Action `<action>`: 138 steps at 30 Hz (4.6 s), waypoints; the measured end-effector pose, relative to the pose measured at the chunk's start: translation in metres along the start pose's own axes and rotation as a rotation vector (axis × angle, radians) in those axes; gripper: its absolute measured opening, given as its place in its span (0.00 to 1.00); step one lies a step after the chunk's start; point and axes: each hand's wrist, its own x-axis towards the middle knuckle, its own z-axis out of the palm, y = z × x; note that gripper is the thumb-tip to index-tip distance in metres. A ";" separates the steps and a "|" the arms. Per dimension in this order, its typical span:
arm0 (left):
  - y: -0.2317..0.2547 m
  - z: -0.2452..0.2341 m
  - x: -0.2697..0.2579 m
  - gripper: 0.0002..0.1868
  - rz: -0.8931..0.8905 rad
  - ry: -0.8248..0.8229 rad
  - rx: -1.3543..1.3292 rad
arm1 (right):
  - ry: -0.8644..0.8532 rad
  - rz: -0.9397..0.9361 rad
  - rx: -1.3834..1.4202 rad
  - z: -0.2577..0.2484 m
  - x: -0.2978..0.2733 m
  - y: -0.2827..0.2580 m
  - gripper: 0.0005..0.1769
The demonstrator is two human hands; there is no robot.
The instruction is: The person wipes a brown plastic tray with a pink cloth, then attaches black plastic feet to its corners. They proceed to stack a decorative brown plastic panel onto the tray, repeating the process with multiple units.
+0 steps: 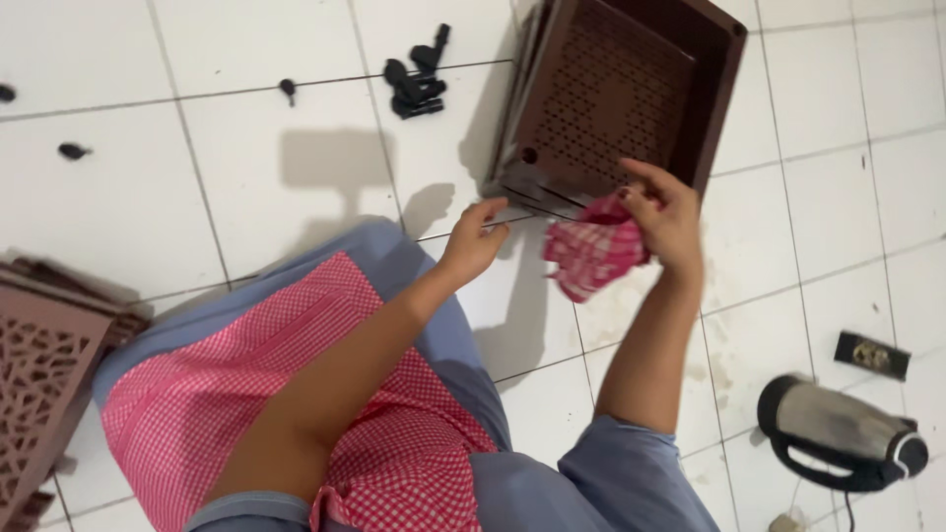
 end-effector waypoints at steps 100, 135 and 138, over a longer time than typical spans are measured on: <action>-0.056 -0.139 -0.024 0.28 -0.031 0.306 -0.159 | -0.550 0.585 -0.627 0.114 -0.030 0.192 0.22; -0.040 -0.041 0.006 0.27 -0.079 -0.012 -0.045 | 0.046 -0.294 -1.035 0.056 -0.005 0.087 0.22; -0.014 -0.032 0.018 0.40 -0.229 -0.075 -0.070 | 0.004 -0.304 -0.999 0.064 -0.015 0.073 0.24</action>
